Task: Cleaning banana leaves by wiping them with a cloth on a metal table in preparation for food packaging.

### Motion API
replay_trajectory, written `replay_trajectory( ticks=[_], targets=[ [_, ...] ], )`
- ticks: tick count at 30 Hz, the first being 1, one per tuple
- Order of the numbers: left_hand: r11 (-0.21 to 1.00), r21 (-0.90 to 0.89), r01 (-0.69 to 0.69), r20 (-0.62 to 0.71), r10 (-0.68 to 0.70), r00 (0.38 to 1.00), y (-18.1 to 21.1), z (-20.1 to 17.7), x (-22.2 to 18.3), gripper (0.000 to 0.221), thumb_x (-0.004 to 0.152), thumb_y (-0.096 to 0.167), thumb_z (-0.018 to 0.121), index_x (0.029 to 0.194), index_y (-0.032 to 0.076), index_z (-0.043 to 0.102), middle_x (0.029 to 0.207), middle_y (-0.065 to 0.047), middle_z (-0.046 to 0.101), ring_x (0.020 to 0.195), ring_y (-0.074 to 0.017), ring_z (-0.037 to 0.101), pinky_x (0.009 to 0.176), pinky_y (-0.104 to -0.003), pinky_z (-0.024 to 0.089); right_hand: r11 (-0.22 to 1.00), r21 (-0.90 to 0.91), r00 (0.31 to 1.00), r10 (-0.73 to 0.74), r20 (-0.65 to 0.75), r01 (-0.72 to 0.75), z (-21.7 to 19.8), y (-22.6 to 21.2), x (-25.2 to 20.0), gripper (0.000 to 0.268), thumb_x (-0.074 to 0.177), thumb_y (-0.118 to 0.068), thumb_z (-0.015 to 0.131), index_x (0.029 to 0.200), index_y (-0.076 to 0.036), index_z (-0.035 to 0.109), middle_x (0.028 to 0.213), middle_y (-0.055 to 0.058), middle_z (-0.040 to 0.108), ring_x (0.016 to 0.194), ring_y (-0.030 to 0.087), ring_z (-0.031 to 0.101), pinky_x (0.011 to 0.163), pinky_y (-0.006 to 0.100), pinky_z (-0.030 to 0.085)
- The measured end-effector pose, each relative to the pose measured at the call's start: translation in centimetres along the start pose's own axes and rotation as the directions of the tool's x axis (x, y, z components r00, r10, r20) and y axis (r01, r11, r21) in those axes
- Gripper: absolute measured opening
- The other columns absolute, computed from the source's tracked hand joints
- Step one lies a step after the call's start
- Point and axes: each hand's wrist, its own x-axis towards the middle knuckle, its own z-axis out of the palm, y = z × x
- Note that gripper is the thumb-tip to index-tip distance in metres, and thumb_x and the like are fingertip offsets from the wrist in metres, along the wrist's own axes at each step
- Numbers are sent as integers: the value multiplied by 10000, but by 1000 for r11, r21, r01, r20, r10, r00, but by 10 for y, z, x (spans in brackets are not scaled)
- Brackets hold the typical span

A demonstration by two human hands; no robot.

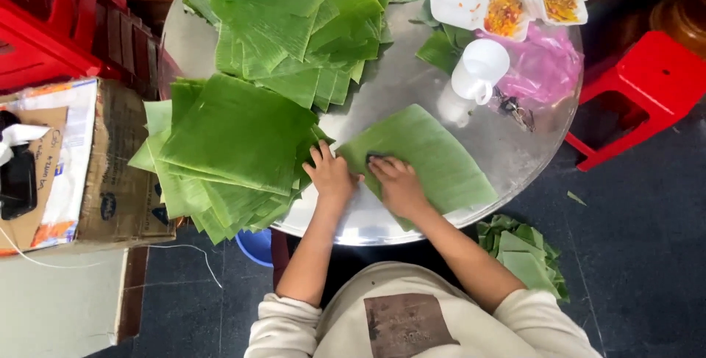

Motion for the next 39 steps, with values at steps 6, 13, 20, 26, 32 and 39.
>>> replay_trajectory(
  ticks=[6, 13, 20, 26, 32, 39],
  targets=[
    [1000, 10, -7, -2, 7, 1000, 2, 8, -1, 840, 731, 502, 864, 1381, 39, 601, 1636, -196, 251, 1496, -412, 201, 1115, -647, 282, 918, -207, 941, 337, -36, -337, -17, 93, -10, 590, 833, -132, 587, 1417, -194, 641, 1481, -34, 589, 1150, 301, 583, 847, 460, 481],
    [971, -48, -233, -75, 229, 970, 23, 28, -47, 657, 849, 473, 778, 1351, 75, 636, 1543, -168, 468, 1486, -324, 354, 1159, -607, 276, 936, -147, 948, 315, -51, -319, 26, 90, 0, 520, 879, -74, 587, 1395, -71, 649, 1441, 155, 604, 1262, 390, 546, 964, 536, 467],
    [967, -93, -238, 22, 241, 970, 25, 9, -67, 990, 761, 540, 839, 1500, 10, 448, 1631, -214, 337, 1528, -357, 273, 1168, -680, 213, 1000, -14, 999, 25, 30, -24, -7, 61, 7, 401, 997, -192, 520, 1372, -201, 664, 1464, 6, 603, 1313, 289, 553, 910, 459, 474],
    [977, -59, -205, 66, 209, 976, 29, 10, -62, 1010, 749, 528, 848, 1499, -10, 438, 1634, -231, 317, 1532, -377, 256, 1172, -690, 175, 933, -186, 951, 292, -101, -307, 11, 92, 31, 409, 952, -192, 548, 1331, -206, 699, 1443, 9, 615, 1329, 296, 536, 959, 506, 458],
    [976, 1, -220, 128, 218, 968, 30, 5, -60, 976, 791, 524, 809, 1511, -1, 410, 1644, -220, 290, 1541, -368, 219, 1182, -693, 139, 969, 136, 978, -204, -42, 208, 18, 78, 46, 353, 984, -116, 531, 1291, -163, 698, 1322, 26, 697, 1226, 307, 626, 908, 495, 532],
    [970, 29, -241, 111, 236, 965, 33, -7, -63, 998, 761, 561, 819, 1482, -24, 453, 1614, -230, 356, 1542, -345, 246, 1198, -686, 31, 954, -106, 958, 270, -101, -280, 20, 126, 73, 404, 963, -167, 537, 1338, -177, 689, 1430, -49, 618, 1264, 226, 553, 938, 434, 460]
  ],
)
